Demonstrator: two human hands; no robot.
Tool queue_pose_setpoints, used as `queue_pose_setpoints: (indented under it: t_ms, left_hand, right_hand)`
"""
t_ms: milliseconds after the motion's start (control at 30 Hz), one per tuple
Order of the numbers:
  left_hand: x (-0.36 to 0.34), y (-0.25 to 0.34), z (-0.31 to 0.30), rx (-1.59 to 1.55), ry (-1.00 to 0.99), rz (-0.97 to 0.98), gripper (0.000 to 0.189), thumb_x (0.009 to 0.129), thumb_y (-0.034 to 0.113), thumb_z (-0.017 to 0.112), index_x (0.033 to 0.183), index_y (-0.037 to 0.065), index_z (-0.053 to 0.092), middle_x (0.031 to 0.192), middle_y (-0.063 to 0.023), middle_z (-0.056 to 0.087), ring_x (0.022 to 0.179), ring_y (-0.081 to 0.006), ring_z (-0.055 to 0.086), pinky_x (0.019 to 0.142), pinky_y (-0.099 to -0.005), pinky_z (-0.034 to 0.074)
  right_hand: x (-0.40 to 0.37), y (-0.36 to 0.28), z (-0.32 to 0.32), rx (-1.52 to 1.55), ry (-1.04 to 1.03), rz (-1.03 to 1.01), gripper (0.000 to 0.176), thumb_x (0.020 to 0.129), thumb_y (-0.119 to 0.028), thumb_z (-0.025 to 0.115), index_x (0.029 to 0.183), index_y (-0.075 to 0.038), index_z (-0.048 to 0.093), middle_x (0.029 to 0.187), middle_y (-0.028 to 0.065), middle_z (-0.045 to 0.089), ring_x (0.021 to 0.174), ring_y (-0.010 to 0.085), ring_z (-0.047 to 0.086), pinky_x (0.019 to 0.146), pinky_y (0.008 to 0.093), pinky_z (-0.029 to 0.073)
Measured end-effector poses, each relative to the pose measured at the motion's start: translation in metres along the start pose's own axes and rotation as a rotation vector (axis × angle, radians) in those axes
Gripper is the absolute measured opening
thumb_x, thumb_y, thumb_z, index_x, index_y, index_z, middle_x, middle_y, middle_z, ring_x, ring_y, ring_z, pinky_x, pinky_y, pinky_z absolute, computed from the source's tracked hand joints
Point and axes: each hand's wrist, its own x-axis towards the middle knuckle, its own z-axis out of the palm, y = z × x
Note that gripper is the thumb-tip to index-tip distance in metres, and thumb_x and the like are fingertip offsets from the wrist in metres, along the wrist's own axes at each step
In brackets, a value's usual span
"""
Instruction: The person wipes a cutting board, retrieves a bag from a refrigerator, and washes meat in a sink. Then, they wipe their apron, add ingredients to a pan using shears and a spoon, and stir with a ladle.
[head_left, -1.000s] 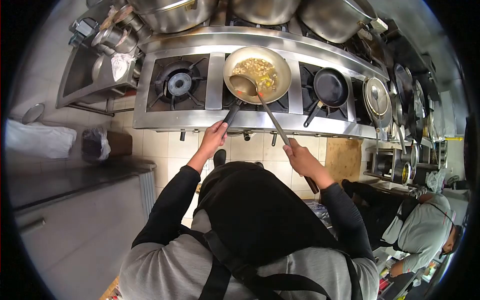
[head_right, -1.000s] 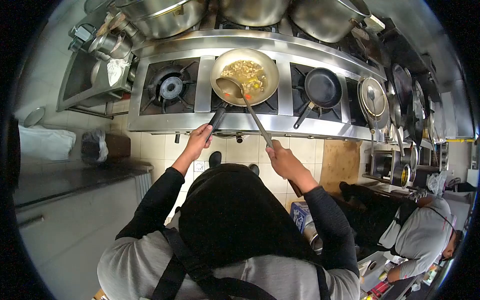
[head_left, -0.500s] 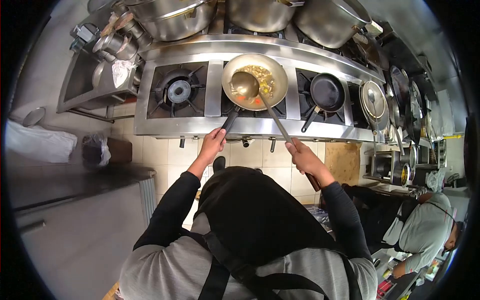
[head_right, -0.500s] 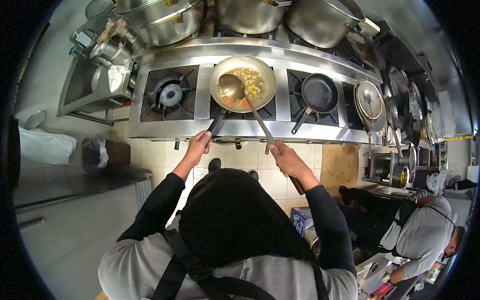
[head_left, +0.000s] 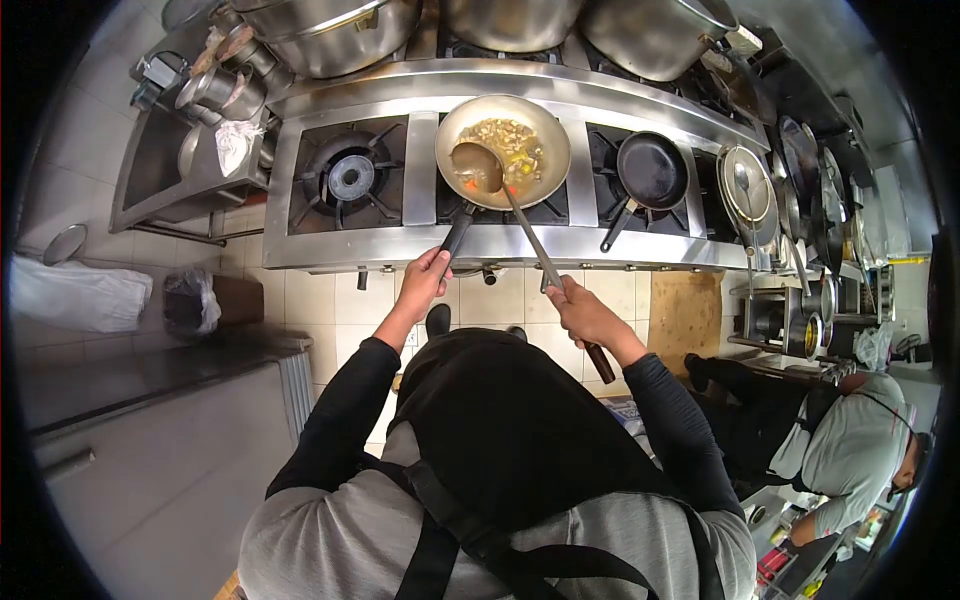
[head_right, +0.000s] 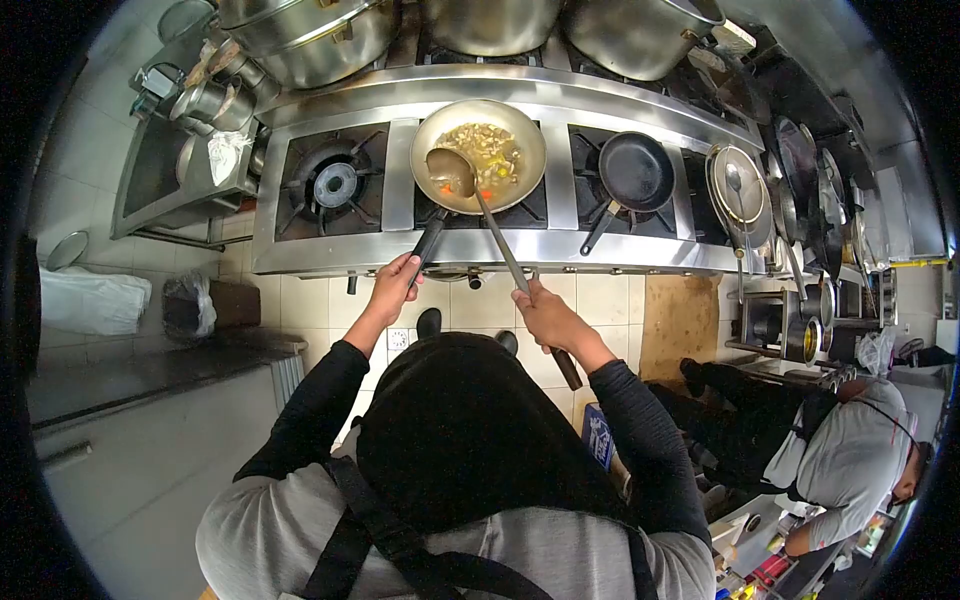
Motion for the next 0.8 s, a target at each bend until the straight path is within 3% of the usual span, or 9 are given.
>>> queue_pose_setpoints:
  t_ms: [67,233,267,300,367,433,567,633,800]
  left_hand:
    - [0.000,-0.002,0.002,-0.007,-0.001,0.009,0.028,0.102,0.029,0.056,0.114,0.004,0.061,0.076,-0.0002,0.055,0.051,-0.0062,0.042,0.048,-0.0214,0.035]
    - [-0.001,0.000,0.003,0.018,-0.011,0.018,0.026,0.102,0.027,0.056,0.111,0.004,0.061,0.076,-0.0002,0.055,0.050,-0.0063,0.041,0.046,-0.0217,0.033]
    - [-0.001,0.001,0.004,0.016,0.012,0.002,0.030,0.102,0.027,0.055,0.119,0.003,0.061,0.074,-0.0007,0.055,0.051,-0.0060,0.040,0.046,-0.0222,0.032]
    - [0.000,0.000,0.003,0.022,0.010,0.009,0.030,0.102,0.027,0.055,0.119,0.003,0.061,0.074,-0.0007,0.055,0.051,-0.0060,0.040,0.046,-0.0222,0.032]
    - [0.001,-0.003,0.001,0.001,-0.005,0.006,0.028,0.102,0.028,0.055,0.116,0.003,0.060,0.077,-0.0006,0.056,0.051,-0.0066,0.041,0.047,-0.0218,0.033]
    - [0.001,-0.004,0.002,-0.023,-0.001,0.007,0.031,0.102,0.028,0.055,0.120,0.003,0.060,0.078,-0.0010,0.057,0.051,-0.0065,0.041,0.047,-0.0214,0.034]
    - [-0.002,-0.003,0.001,-0.008,0.020,0.023,0.031,0.101,0.028,0.056,0.117,0.002,0.061,0.077,-0.0017,0.058,0.053,-0.0063,0.043,0.048,-0.0221,0.035]
    - [0.001,-0.007,0.000,-0.001,0.001,0.032,0.031,0.101,0.029,0.057,0.117,0.002,0.061,0.078,-0.0010,0.058,0.053,-0.0059,0.043,0.049,-0.0218,0.036]
    - [0.000,-0.004,0.001,0.006,0.006,0.027,0.033,0.101,0.029,0.057,0.119,0.002,0.061,0.078,-0.0003,0.058,0.053,-0.0056,0.043,0.049,-0.0217,0.036]
  right_hand:
    - [-0.011,-0.010,-0.007,0.213,-0.112,0.093,0.049,0.105,-0.039,0.042,0.134,0.001,0.040,0.060,-0.0011,0.041,0.038,0.0118,0.040,0.038,0.0287,0.041]
    - [-0.002,-0.005,-0.017,0.271,-0.159,0.157,0.051,0.105,-0.041,0.042,0.136,-0.001,0.038,0.059,-0.0003,0.041,0.039,0.0113,0.040,0.038,0.0288,0.041]
    - [0.002,-0.003,-0.015,0.235,-0.132,0.136,0.051,0.105,-0.042,0.042,0.135,-0.001,0.038,0.060,0.0006,0.042,0.041,0.0118,0.042,0.039,0.0292,0.042]
    - [0.006,-0.004,-0.013,0.201,-0.106,0.109,0.052,0.105,-0.043,0.042,0.135,-0.001,0.039,0.061,0.0015,0.043,0.042,0.0123,0.043,0.039,0.0297,0.043]
    - [-0.007,-0.014,-0.023,-0.133,0.061,-0.006,0.050,0.104,-0.042,0.042,0.129,0.000,0.047,0.077,0.0182,0.062,0.054,0.0269,0.061,0.046,0.0366,0.049]
    - [0.002,0.017,-0.023,-0.187,0.177,-0.158,0.045,0.104,-0.041,0.044,0.126,-0.002,0.049,0.062,0.0100,0.051,0.042,0.0195,0.049,0.043,0.0344,0.043]
    - [0.005,0.033,-0.022,-0.270,0.323,-0.370,0.044,0.105,-0.040,0.043,0.126,-0.002,0.049,0.061,0.0092,0.050,0.041,0.0192,0.049,0.043,0.0345,0.043]
    - [-0.026,-0.019,-0.029,-0.103,0.100,-0.015,0.045,0.105,-0.039,0.042,0.126,0.000,0.050,0.071,0.0193,0.060,0.048,0.0271,0.058,0.050,0.0402,0.048]
    - [-0.015,-0.012,-0.013,0.002,0.032,0.058,0.046,0.105,-0.038,0.041,0.128,0.001,0.048,0.066,0.0114,0.055,0.043,0.0229,0.052,0.043,0.0360,0.044]
